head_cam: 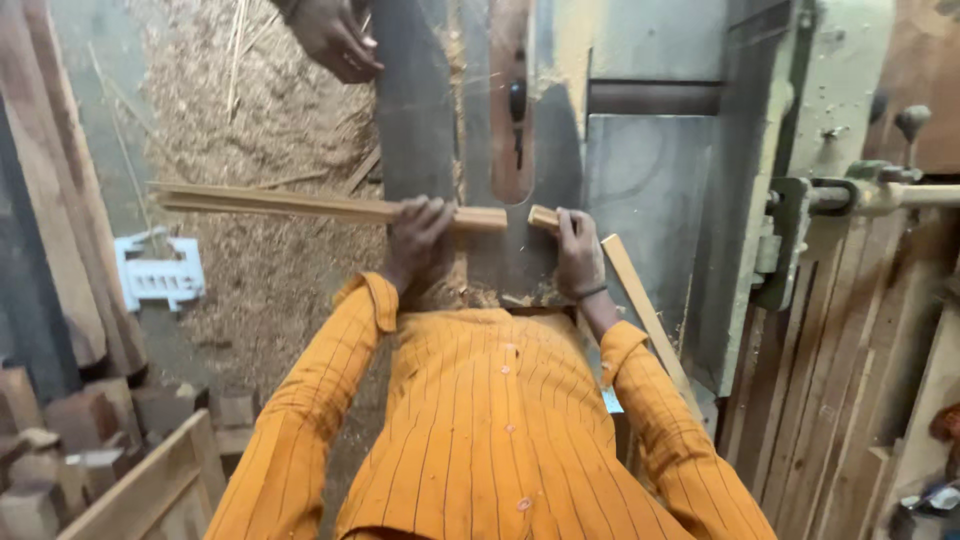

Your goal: The person feeds thin wooden strips through a table saw, cutting them into short segments. The person repeatedly positions each strip, pushes it through the blade, and collects the cut pieces. A second person is present nearby but does not assist with the cutting.

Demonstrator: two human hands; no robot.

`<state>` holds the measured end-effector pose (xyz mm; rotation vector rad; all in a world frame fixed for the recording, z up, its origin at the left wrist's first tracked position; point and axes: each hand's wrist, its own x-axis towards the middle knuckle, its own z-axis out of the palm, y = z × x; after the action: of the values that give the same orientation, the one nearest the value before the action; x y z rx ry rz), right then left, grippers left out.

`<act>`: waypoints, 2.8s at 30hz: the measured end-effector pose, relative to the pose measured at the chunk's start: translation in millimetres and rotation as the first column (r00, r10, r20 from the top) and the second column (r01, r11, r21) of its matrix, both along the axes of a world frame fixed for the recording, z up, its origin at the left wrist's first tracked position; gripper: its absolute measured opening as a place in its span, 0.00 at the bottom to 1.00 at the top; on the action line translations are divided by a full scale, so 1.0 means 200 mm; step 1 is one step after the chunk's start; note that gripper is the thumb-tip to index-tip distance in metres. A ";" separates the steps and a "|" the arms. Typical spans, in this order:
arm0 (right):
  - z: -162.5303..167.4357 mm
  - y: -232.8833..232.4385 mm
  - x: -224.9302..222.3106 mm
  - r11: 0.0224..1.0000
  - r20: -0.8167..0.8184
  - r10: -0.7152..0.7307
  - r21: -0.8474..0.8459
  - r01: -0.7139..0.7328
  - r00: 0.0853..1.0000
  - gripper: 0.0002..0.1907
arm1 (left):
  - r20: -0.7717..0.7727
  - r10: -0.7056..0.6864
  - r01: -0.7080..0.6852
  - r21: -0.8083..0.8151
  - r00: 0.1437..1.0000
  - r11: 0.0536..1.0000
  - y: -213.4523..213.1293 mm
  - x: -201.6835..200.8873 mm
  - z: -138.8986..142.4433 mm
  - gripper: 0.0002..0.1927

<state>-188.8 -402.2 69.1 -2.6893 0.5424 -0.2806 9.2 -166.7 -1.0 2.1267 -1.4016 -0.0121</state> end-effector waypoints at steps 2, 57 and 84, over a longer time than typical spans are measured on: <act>-0.04 0.10 0.00 0.998 -0.010 0.032 0.052 -0.031 0.999 0.24 | -0.082 -0.035 0.032 -0.043 0.996 0.999 0.15 -0.17 0.02 0.22; -0.18 -0.36 0.36 0.987 0.048 0.133 -0.103 -0.128 0.990 0.23 | 0.091 0.050 -0.047 -0.037 0.995 0.998 -0.49 0.20 -0.07 0.23; -0.18 0.01 -0.02 1.000 0.048 0.005 -0.004 -0.005 0.999 0.22 | -0.102 -0.020 0.024 0.043 0.995 0.999 0.02 -0.16 -0.03 0.28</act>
<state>-193.7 -400.5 34.0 -2.6798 0.5212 -0.3439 -23.3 -162.7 -7.2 2.1156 -1.3770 -0.1585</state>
